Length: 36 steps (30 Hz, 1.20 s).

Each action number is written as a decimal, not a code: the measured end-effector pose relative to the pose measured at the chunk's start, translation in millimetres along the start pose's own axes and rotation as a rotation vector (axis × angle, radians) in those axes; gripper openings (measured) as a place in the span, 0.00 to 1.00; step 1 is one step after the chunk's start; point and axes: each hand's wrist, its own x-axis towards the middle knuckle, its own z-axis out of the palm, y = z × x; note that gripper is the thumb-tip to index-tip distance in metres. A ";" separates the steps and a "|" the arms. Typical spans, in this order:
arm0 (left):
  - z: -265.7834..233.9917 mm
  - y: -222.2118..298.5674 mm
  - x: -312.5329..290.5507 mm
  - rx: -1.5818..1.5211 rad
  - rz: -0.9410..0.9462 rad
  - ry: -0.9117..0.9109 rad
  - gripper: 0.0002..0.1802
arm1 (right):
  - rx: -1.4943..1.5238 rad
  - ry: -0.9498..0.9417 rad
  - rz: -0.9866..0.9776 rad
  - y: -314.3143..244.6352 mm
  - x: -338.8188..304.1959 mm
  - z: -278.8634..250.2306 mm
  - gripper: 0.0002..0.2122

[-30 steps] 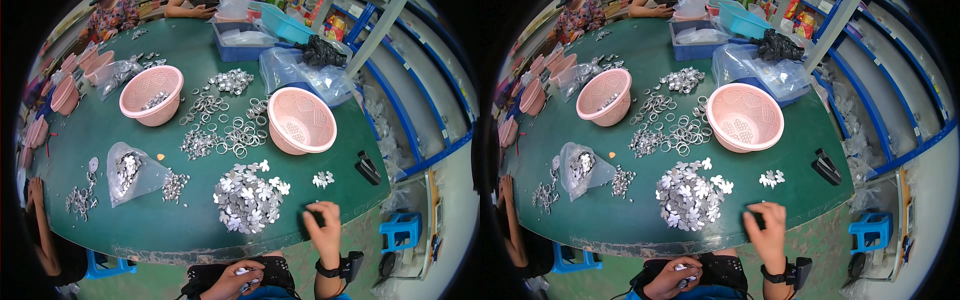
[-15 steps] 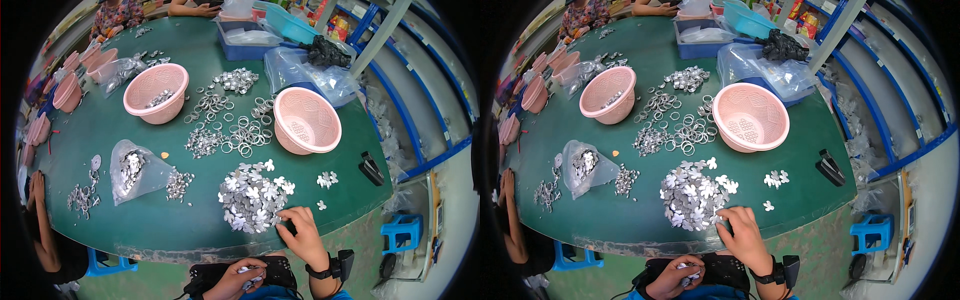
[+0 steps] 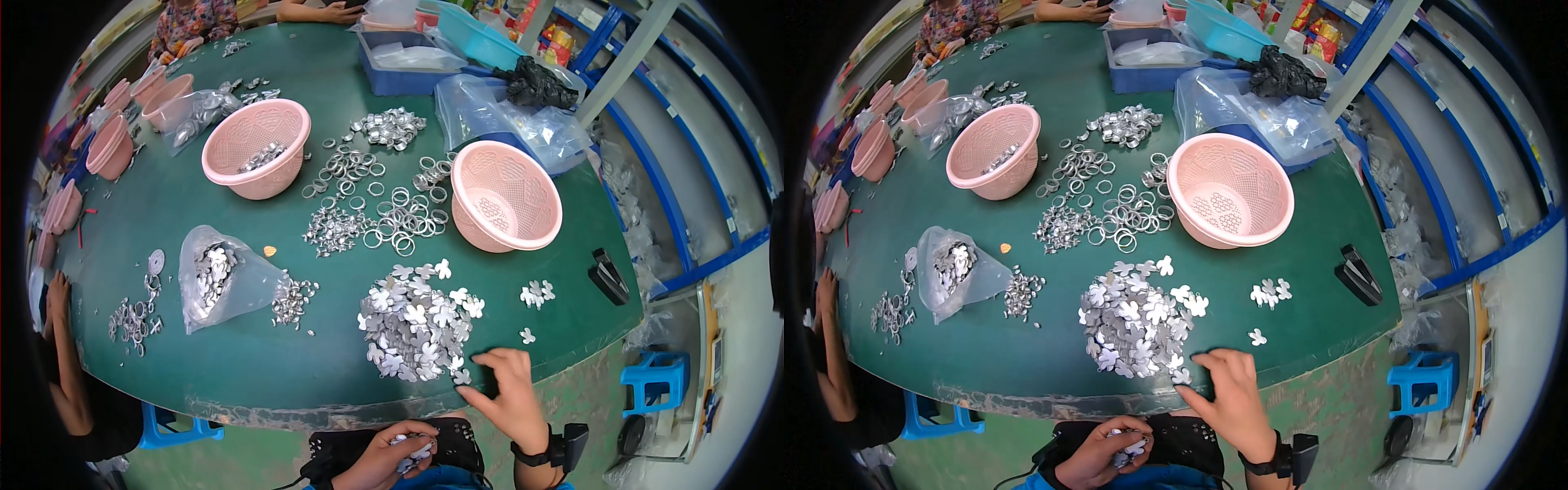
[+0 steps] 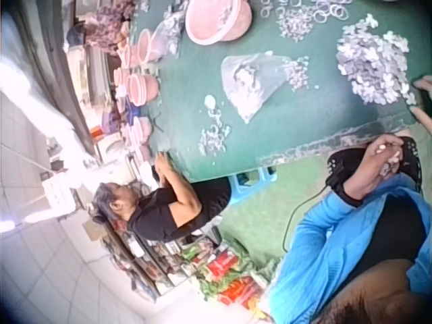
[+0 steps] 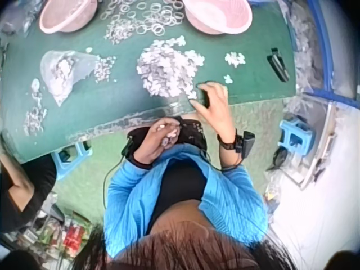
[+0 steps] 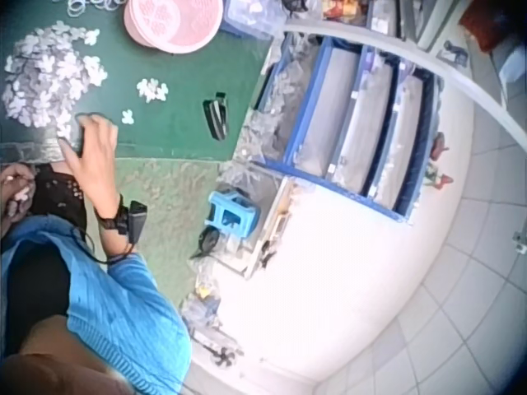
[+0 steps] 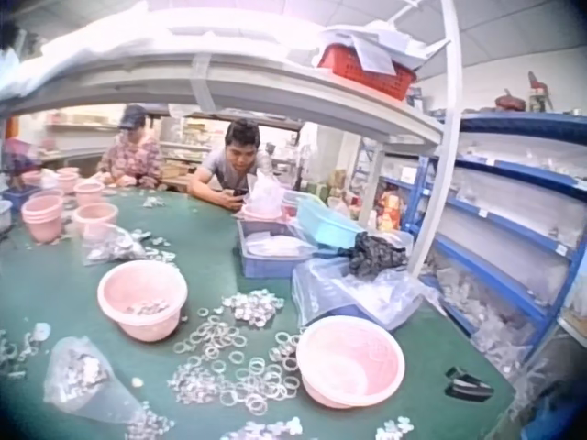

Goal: Sort and organize small metal components into containers on a production table.

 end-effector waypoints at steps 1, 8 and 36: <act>1.1 0.7 -0.1 -0.021 0.003 -0.002 0.09 | -0.074 0.005 -0.015 2.2 0.3 6.1 0.11; 11.2 2.9 2.0 -0.150 0.048 0.005 0.19 | 0.432 -0.186 -0.090 -3.9 -9.6 -6.8 0.10; 5.1 2.3 9.8 -0.273 0.114 -0.110 0.22 | 0.688 -0.191 0.087 -27.6 -22.4 1.7 0.14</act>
